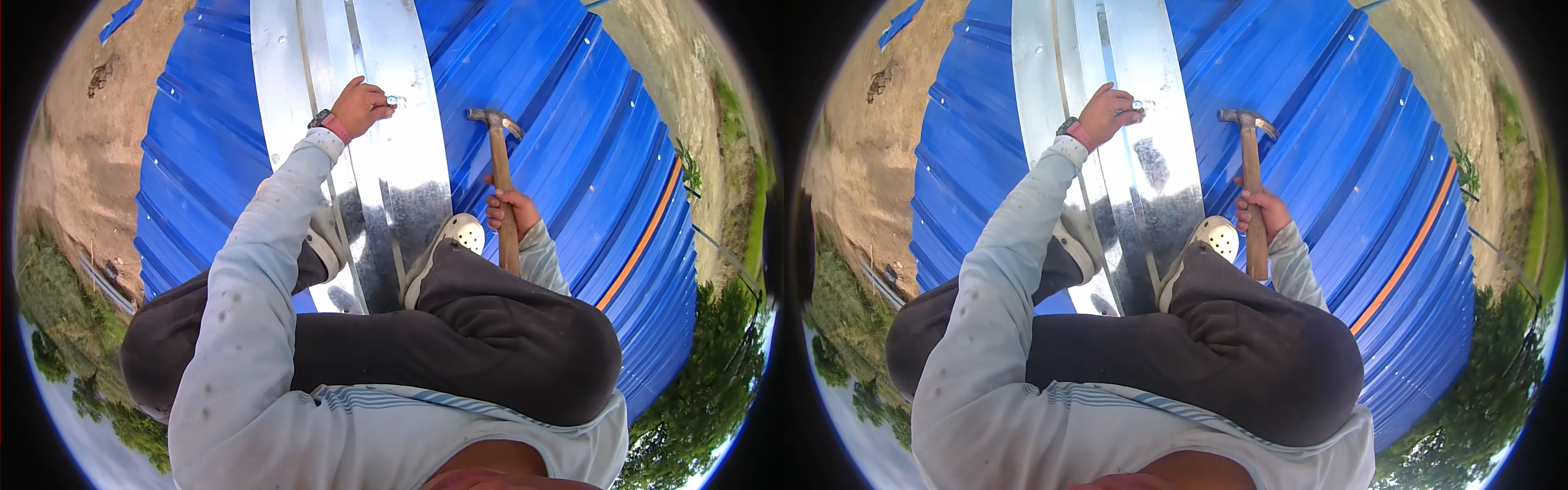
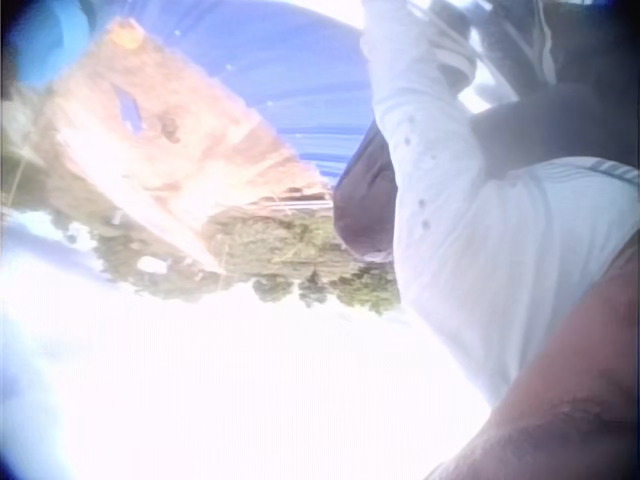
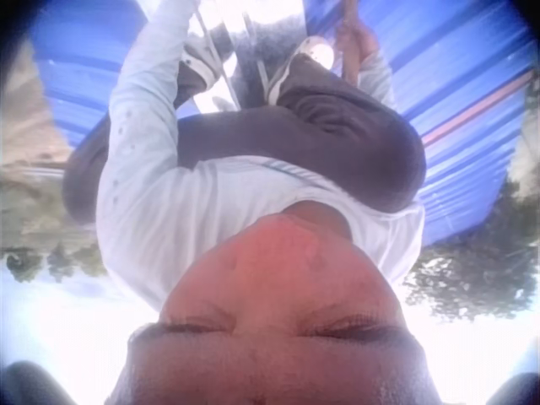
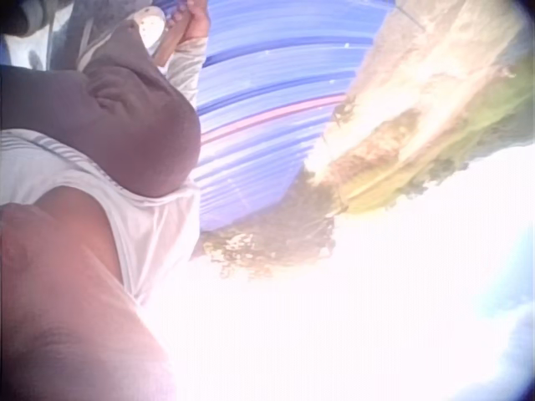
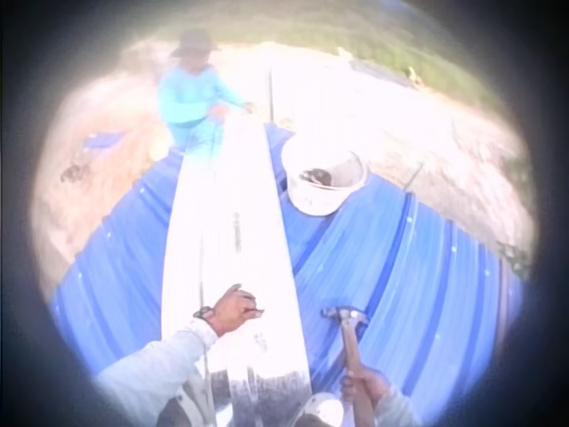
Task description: The person hammers nails into a silver metal sheet to secure it onto a blue corrugated roof. They repeatedly pick nails from a bucket, position them, and strike them with a hammer while standing on the roof.
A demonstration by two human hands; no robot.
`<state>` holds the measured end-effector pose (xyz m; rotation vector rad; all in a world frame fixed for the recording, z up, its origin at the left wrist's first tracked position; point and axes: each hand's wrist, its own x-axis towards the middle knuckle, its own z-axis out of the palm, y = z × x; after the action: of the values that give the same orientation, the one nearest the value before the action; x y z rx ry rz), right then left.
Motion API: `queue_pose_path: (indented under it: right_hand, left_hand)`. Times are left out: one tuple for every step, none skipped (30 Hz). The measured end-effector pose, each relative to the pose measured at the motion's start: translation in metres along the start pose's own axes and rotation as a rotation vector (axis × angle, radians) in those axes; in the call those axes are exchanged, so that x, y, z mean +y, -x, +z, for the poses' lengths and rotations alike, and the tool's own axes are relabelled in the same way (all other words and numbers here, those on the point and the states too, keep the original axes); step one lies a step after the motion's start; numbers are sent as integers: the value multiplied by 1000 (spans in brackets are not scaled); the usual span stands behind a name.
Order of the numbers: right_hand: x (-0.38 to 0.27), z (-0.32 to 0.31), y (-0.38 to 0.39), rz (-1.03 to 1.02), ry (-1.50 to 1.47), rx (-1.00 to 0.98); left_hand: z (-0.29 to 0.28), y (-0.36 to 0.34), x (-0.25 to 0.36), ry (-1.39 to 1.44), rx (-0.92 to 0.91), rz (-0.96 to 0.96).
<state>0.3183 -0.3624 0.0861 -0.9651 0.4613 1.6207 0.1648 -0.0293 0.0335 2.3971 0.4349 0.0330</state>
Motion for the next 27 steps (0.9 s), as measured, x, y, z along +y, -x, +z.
queue_pose_path:
  right_hand:
    - [1,-2,0,-18,6,-11]
    - [1,0,0,-15,8,-12]
    - [1,2,0,-13,-10,-13]
    - [1,5,1,-11,-28,-13]
    - [1,6,1,-5,-24,-9]
    - [2,8,1,-2,-9,7]
    - [2,10,2,1,6,24]
    - [2,13,4,3,6,29]
    - [1,17,6,6,24,58]
    - [0,19,7,9,42,88]
    - [-1,17,8,8,42,98]
    - [-2,14,8,25,34,73]
    - [-3,11,8,43,26,49]
    - [-4,8,8,44,28,61]
    - [-5,5,7,58,16,60]
    - [-5,3,7,72,5,60]
    - [-6,5,8,82,10,65]
    - [-8,7,8,85,23,76]
    - [-9,9,9,89,35,86]
    - [-9,11,9,99,40,86]
    - [-8,12,11,86,37,101]
    - [-8,13,11,73,33,116]
    - [-8,13,10,80,34,117]
    - [-8,14,10,71,44,120]
    - [-7,14,9,61,53,122]
    - [-6,14,9,65,52,125]
    - [-6,14,7,62,51,121]
  left_hand:
    - [0,-2,0,-2,-25,-1]
    - [0,-1,0,-6,-52,-3]
    - [0,0,0,-5,-50,-7]
    - [-1,1,0,-10,-43,13]
    - [1,3,-1,-12,-37,31]
    - [2,4,-2,-6,-36,25]
    - [3,6,-4,7,-42,41]
    - [2,6,-3,19,-50,62]
    - [2,6,-2,25,-51,60]
    - [2,7,-2,6,-71,76]
    - [2,7,-2,-11,-91,98]
    - [3,8,-2,-2,-92,100]
    - [3,9,-2,-2,-58,117]
    - [2,10,0,-1,-23,132]
    - [1,10,1,12,-23,132]
    - [-1,8,0,-4,-58,123]
    - [-4,10,0,-24,-92,106]
    - [-4,11,0,-17,-91,96]
    - [-3,10,1,-4,-60,111]
    - [-2,10,1,4,-28,125]
    - [-1,11,1,6,-27,114]
    - [1,11,2,0,-18,124]
    - [2,12,2,-6,-11,138]
    - [1,13,1,-4,-13,132]
    - [1,14,0,-17,1,156]
    - [2,14,-1,-27,15,182]
    - [2,15,-1,-24,12,180]
